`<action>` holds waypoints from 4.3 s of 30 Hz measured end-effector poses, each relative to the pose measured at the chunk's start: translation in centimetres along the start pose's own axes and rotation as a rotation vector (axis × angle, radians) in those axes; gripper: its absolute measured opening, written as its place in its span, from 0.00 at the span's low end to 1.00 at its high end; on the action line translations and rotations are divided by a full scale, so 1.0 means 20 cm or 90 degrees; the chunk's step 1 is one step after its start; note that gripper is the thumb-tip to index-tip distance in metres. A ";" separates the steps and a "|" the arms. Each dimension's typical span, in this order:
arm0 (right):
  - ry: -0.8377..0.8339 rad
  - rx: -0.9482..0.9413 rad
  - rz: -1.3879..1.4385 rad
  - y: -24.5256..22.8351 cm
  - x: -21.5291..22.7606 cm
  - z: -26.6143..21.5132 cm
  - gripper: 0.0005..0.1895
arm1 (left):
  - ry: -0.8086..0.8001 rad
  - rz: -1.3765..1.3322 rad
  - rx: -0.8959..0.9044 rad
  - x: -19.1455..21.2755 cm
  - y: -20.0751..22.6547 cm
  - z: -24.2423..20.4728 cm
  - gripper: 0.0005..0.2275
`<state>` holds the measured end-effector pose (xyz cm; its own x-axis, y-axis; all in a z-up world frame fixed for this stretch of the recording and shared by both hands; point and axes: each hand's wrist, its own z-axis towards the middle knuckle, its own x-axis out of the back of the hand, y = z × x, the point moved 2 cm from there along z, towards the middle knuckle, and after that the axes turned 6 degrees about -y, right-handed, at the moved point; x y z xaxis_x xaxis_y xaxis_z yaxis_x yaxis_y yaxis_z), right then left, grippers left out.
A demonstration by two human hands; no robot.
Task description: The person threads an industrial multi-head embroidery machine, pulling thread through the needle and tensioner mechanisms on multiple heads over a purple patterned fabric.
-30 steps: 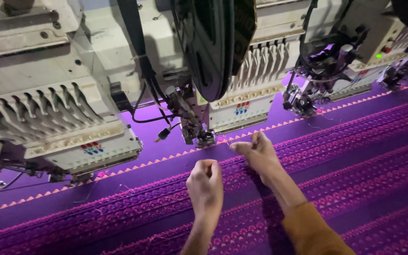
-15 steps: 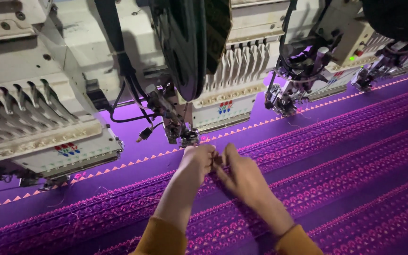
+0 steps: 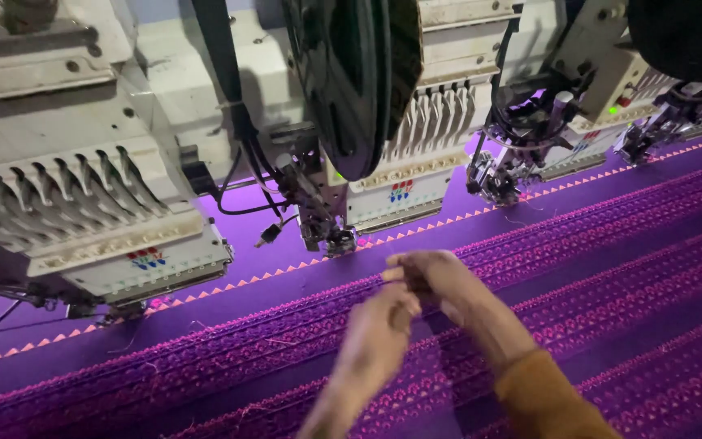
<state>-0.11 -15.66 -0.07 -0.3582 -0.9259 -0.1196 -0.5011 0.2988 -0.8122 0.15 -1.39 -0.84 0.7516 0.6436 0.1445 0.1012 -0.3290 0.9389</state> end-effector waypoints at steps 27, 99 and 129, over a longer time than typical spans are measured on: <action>-0.031 0.195 0.059 -0.07 0.35 0.24 0.16 | 0.208 0.200 -0.378 -0.25 -0.08 0.45 0.16; 0.488 0.420 -0.264 0.03 1.74 0.59 0.11 | 0.406 0.419 -0.242 -1.23 0.20 1.67 0.09; 0.290 0.381 -0.265 -0.03 1.84 0.63 0.28 | 0.226 0.353 -0.487 -1.29 0.23 1.35 0.05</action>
<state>-2.98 -52.87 -11.15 -0.5829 -0.7117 0.3920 -0.2077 -0.3359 -0.9187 -1.16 -38.17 -8.70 0.3153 0.7445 0.5885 -0.7428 -0.1924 0.6413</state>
